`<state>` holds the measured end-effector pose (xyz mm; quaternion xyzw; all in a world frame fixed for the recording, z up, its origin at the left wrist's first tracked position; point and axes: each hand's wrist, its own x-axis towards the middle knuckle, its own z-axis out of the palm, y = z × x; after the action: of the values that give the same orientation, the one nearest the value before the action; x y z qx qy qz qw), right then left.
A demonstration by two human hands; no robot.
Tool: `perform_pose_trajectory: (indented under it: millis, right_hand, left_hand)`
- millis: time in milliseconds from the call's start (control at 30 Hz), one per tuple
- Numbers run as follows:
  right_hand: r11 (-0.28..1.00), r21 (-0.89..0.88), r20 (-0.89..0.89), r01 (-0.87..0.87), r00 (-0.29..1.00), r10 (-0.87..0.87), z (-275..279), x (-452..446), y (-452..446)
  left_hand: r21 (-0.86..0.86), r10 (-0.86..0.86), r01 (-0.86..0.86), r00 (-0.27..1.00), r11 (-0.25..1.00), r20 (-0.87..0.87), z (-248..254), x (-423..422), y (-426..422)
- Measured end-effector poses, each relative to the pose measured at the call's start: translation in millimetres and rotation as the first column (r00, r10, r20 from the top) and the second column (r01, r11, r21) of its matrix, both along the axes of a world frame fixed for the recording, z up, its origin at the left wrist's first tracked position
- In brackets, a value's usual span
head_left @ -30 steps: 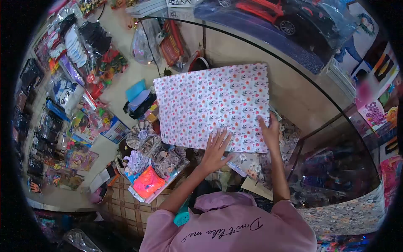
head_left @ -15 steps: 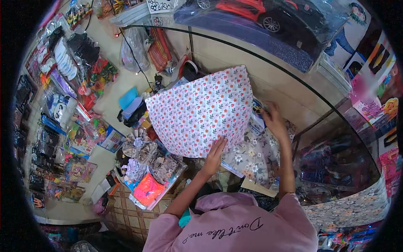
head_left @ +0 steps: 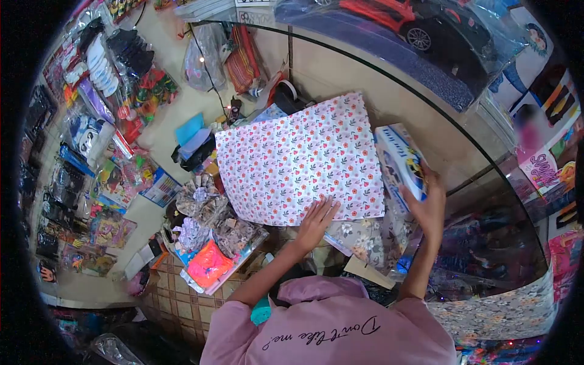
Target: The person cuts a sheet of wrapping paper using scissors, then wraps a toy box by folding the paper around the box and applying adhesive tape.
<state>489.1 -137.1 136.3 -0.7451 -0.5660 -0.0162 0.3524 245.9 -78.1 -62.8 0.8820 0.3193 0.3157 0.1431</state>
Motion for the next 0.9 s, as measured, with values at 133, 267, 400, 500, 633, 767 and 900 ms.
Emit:
perform_pose_trajectory:
  millis: [133,267,400,500,633,767,900]
  right_hand:
    - [0.998,0.026,0.104,0.053,0.993,-0.056,59.9,-43.9,-33.5]
    - [0.99,0.073,0.144,-0.119,0.984,0.108,79.0,-59.6,-37.4]
    - [0.963,0.021,0.098,-0.269,0.959,0.265,63.7,-74.4,-12.3]
    - [0.947,0.009,-0.008,-0.321,0.947,0.321,2.6,-80.1,27.9]
    - [0.977,-0.013,0.011,-0.211,0.977,0.211,-48.9,-109.4,70.4]
    - [0.99,0.034,-0.003,-0.136,0.991,0.136,-97.8,-115.2,86.7]
    - [0.989,-0.119,0.071,-0.086,0.993,0.094,-91.3,-123.4,81.4]
  left_hand:
    - [0.04,-0.035,0.039,0.994,0.998,-0.103,13.8,-2.4,-11.6]
    - [0.111,-0.077,0.1,0.979,0.989,-0.19,27.9,11.2,-24.1]
    - [0.159,-0.109,0.15,0.964,0.976,-0.243,28.8,38.2,-21.8]
    - [0.063,-0.169,0.182,0.969,0.981,-0.181,18.1,60.0,-33.2]
    - [-0.078,-0.304,0.306,0.952,0.949,0.036,1.1,69.4,-37.7]
    - [-0.166,-0.397,0.395,0.918,0.904,0.023,-12.0,57.9,-36.7]
    - [0.084,-0.356,0.368,0.926,0.926,-0.126,-4.1,38.3,-31.6]
